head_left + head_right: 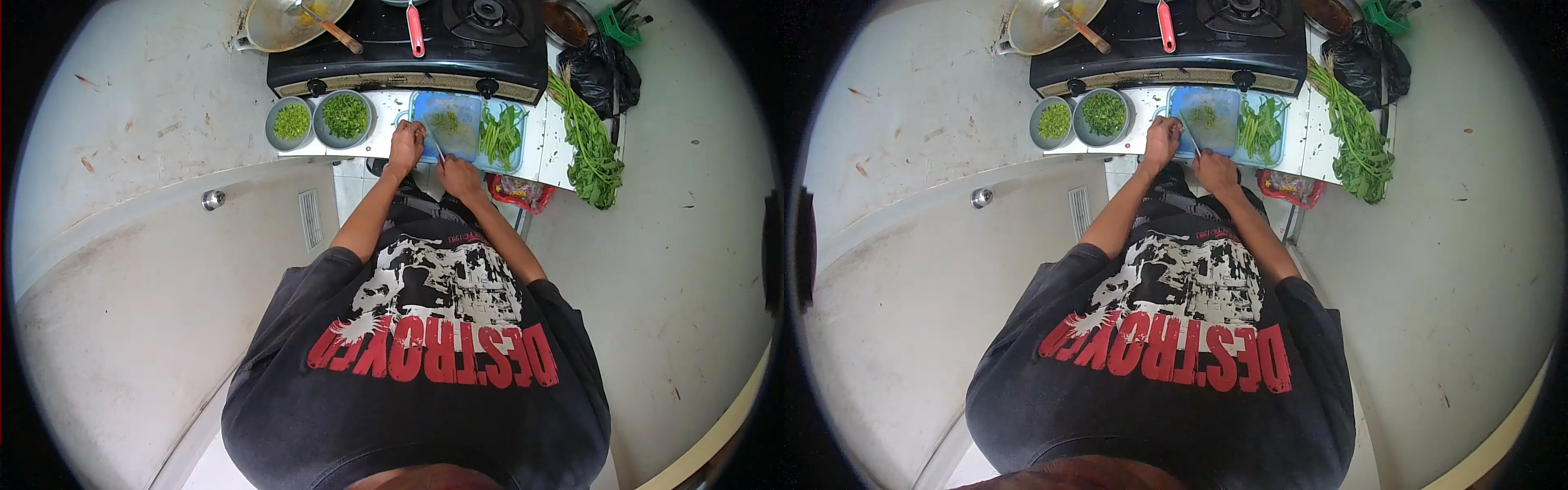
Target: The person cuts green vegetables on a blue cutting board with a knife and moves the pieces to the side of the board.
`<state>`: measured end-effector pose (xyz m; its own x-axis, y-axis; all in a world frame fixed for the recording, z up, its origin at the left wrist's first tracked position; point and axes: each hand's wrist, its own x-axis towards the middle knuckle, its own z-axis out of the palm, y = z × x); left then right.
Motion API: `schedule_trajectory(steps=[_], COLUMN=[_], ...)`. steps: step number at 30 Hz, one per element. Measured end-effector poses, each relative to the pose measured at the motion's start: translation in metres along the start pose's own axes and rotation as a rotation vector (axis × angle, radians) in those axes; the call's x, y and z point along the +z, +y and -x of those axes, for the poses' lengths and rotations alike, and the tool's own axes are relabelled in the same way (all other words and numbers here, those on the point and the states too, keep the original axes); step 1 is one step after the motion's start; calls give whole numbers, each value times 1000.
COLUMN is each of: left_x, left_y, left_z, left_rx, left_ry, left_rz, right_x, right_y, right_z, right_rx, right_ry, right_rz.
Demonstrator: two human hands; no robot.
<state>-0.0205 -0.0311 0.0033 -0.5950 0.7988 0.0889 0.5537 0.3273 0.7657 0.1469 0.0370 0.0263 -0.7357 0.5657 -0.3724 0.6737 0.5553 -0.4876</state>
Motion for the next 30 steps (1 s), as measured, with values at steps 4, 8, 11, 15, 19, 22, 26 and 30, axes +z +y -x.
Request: schedule_trajectory(steps=[4, 8, 11, 15, 19, 22, 26, 30], left_x=[1, 5, 3, -1, -2, 0, 2, 1], left_y=[-3, -5, -3, 7, 6, 2, -1, 5], left_z=[1, 1, 1, 1, 1, 1, 1, 3], left_rx=[5, 7, 12, -35, -49, -45, -49, -93], left_ry=[1, 16, 21, 0, -14, -21, 6, 22], left_rz=[-33, -3, -37, -9, -5, -29, -32, -49], right_x=[-8, 1, 7, -2, 10, 6, 4, 4], right_y=[3, 8, 5, -10, -9, -11, -3, -2], right_z=[-9, -6, -2, -6, -24, -21, -1, -4], right_rx=[21, -5, -35, -54, -48, -48, -66, -42], right_ry=[68, 43, 1, -3, 39, 20, -3, 1], right_rz=[-8, -22, -22, -51, -42, -38, -2, 16])
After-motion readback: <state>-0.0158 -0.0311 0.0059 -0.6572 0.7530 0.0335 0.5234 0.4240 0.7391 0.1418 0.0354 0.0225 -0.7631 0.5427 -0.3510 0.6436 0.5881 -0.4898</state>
